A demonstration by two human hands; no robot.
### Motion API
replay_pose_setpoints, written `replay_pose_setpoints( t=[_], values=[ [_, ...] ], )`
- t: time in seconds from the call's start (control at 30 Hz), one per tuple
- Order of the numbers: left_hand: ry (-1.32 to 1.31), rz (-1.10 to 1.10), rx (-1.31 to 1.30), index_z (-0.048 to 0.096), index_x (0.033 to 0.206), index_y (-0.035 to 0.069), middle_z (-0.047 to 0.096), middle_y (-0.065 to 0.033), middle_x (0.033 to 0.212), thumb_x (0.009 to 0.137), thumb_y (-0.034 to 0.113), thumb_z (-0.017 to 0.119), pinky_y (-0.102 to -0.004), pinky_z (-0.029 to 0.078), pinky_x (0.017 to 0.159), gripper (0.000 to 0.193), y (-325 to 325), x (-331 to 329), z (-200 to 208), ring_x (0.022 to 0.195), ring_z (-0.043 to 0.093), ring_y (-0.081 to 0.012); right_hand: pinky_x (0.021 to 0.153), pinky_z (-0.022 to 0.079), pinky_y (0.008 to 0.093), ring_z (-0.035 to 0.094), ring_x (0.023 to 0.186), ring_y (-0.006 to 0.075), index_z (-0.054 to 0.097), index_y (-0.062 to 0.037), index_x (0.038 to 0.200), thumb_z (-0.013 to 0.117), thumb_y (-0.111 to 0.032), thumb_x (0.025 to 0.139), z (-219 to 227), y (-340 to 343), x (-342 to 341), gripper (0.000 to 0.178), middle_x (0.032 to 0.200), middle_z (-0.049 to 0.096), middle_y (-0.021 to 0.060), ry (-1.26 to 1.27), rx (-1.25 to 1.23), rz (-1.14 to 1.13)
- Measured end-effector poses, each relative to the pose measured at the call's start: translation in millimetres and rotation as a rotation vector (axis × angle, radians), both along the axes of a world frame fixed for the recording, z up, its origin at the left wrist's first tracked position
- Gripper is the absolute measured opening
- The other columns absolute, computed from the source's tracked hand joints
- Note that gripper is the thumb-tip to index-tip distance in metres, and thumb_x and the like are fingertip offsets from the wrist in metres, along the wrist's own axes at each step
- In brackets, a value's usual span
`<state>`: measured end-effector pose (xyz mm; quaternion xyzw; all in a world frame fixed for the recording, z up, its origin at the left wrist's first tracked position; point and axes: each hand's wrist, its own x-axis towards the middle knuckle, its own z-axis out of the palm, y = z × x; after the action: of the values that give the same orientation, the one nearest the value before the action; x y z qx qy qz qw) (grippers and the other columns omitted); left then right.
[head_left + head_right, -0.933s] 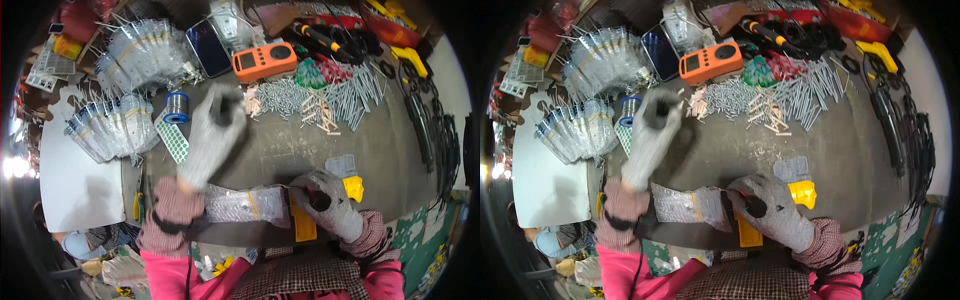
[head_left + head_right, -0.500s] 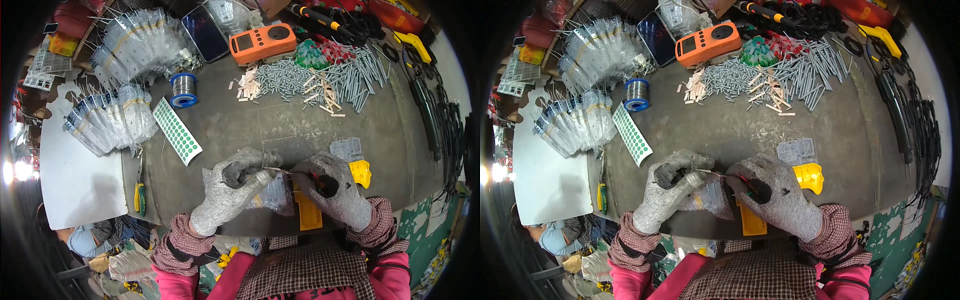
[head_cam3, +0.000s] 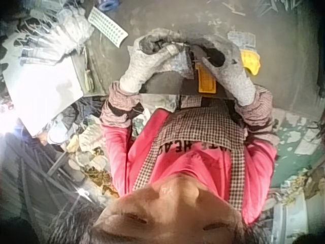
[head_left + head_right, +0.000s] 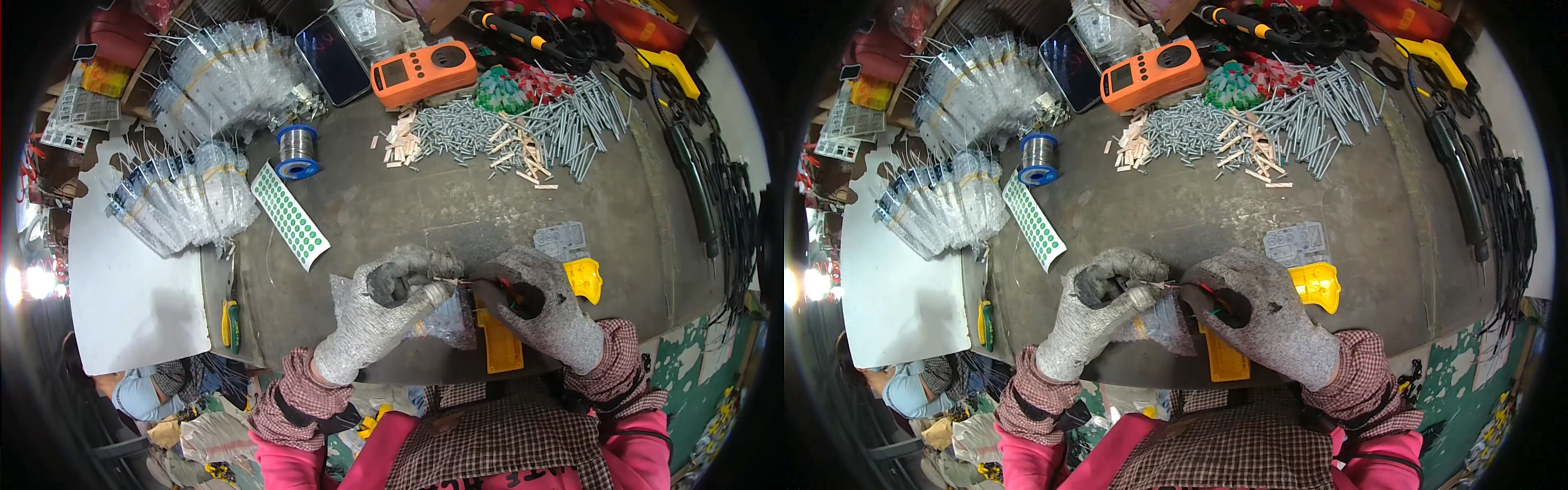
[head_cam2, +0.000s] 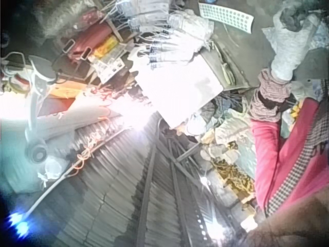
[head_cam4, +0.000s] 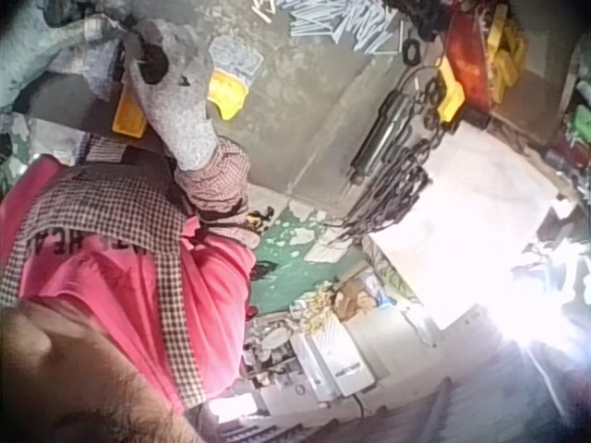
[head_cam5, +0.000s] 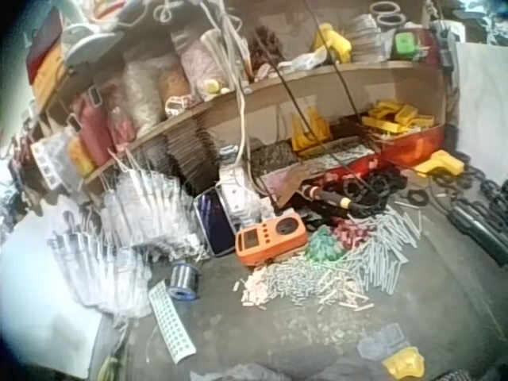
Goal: Soldering wires and assembling the internal components of a yellow handheld device housing.
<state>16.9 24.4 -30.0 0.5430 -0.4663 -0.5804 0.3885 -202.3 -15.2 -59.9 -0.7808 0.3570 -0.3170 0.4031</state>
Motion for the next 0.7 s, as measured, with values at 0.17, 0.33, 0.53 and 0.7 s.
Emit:
replay_pose_setpoints(
  t=[0.17, 0.33, 0.53, 0.7],
  values=[
    [-0.111, -0.058, -0.377, 0.066, 0.102, -0.002, 0.068, -0.0123, 0.098, 0.085, -0.004, 0.072, -0.0355, 0.053, 0.086, 0.018, 3, -12, -7, 0.096, 0.066, -0.023, 0.072, 0.051, 0.0429, 0.063, 0.082, 0.0333, 0.067, -0.0057, 0.102, 0.073, -0.014, 0.085, -8, 2, -2, 0.02, 0.089, 0.066, 0.0118, 0.02, -0.058, -0.016],
    [-0.201, -0.07, -0.363, 0.067, 0.099, -0.002, 0.068, -0.0125, 0.097, 0.082, -0.004, 0.073, -0.0355, 0.053, 0.084, 0.017, 4, -11, -5, 0.092, 0.067, -0.0229, 0.076, 0.049, 0.044, 0.062, 0.086, 0.0352, 0.066, -0.0053, 0.101, 0.072, -0.015, 0.085, 0, -3, -2, 0.019, 0.091, 0.065, 0.0129, -0.013, -0.003, 0.065],
    [-0.315, -0.28, -0.377, 0.068, 0.107, -0.001, 0.068, -0.0109, 0.1, 0.082, -0.003, 0.073, -0.0346, 0.053, 0.084, 0.025, -9, -5, -2, 0.094, 0.066, -0.0204, 0.079, 0.048, 0.0432, 0.061, 0.09, 0.0349, 0.067, -0.0067, 0.101, 0.073, -0.014, 0.08, -2, -11, -13, 0.023, 0.093, 0.065, 0.0126, 0.036, -0.122, 0.127],
    [-0.13, -0.253, -0.256, 0.069, 0.107, 0.0, 0.067, -0.0082, 0.107, 0.084, 0.005, 0.078, -0.0322, 0.054, 0.084, 0.026, -12, -1, -3, 0.099, 0.065, -0.018, 0.085, 0.049, 0.0416, 0.062, 0.093, 0.0335, 0.069, -0.0074, 0.101, 0.073, -0.012, 0.08, 2, -9, -17, 0.022, 0.097, 0.066, 0.0128, 0.131, -0.061, 0.116]
  ],
)
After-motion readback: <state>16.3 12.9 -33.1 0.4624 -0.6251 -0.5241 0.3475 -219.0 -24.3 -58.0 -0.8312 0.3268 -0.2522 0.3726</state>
